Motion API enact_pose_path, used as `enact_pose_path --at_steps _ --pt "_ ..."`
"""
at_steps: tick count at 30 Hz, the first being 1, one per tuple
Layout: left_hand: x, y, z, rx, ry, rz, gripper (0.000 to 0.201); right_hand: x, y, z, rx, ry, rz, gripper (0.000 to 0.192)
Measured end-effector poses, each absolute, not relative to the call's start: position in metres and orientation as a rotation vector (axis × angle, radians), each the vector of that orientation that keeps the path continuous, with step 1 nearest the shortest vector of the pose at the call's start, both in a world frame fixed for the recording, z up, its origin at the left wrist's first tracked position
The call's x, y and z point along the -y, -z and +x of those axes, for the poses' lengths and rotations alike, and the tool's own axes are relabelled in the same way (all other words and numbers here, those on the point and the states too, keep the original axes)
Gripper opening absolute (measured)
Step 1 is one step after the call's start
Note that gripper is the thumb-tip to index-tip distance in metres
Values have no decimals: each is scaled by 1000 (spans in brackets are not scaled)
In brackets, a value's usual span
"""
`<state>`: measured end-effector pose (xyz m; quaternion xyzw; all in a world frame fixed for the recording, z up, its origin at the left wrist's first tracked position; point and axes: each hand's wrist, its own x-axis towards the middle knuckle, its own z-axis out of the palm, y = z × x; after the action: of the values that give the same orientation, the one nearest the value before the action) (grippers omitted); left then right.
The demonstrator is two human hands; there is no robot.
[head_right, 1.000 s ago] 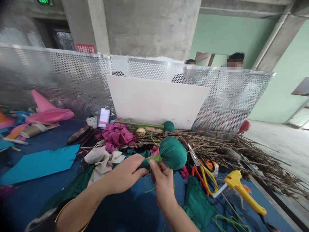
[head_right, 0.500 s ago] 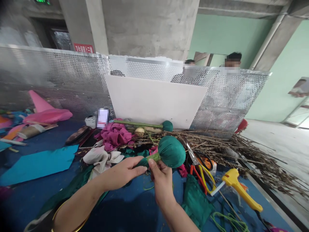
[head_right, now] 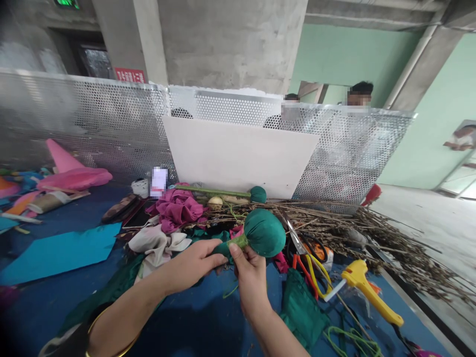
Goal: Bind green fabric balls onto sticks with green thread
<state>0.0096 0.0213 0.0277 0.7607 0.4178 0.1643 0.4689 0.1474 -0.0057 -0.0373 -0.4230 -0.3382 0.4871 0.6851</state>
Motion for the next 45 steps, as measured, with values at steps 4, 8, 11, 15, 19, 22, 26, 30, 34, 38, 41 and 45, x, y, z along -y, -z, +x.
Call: enact_pose_path --at_steps 4,8,11,15,19,22,26,30,34,38,41,45 --pt "-21 -28 10 -1059 -442 1903 17 3 39 149 725 -1108 -940 48" --pt "-19 -24 10 -1228 -497 2191 21 4 34 148 653 -1172 -811 44" --pt "-17 -23 9 -1292 -550 2244 26 7 27 143 521 -1195 -684 37" --pt "-16 -26 9 -1243 -609 2190 36 13 26 134 397 -1141 -680 27" --pt "-17 -26 8 -1265 -650 2150 35 19 32 134 592 -1055 -781 31" --pt "-18 -26 8 -1294 -642 2180 31 25 35 141 972 -795 -965 33" --pt "-16 -26 14 -1416 -539 2279 28 33 34 146 1369 -394 -1083 30" --pt "-13 -25 19 -1497 -361 2428 27 35 21 148 1537 -331 -1073 29" --pt "-11 -22 20 -1441 -240 2573 22 32 -4 165 1622 -496 -989 29" --pt "-7 -21 21 -1289 -175 2707 18 31 -25 189 1678 -437 -1029 27" --pt "-4 -21 24 -1218 -105 2782 16 29 -31 201 1771 -261 -1168 29" --pt "-1 -16 28 -1132 -72 2886 16 24 -29 206 1825 -199 -1267 33"
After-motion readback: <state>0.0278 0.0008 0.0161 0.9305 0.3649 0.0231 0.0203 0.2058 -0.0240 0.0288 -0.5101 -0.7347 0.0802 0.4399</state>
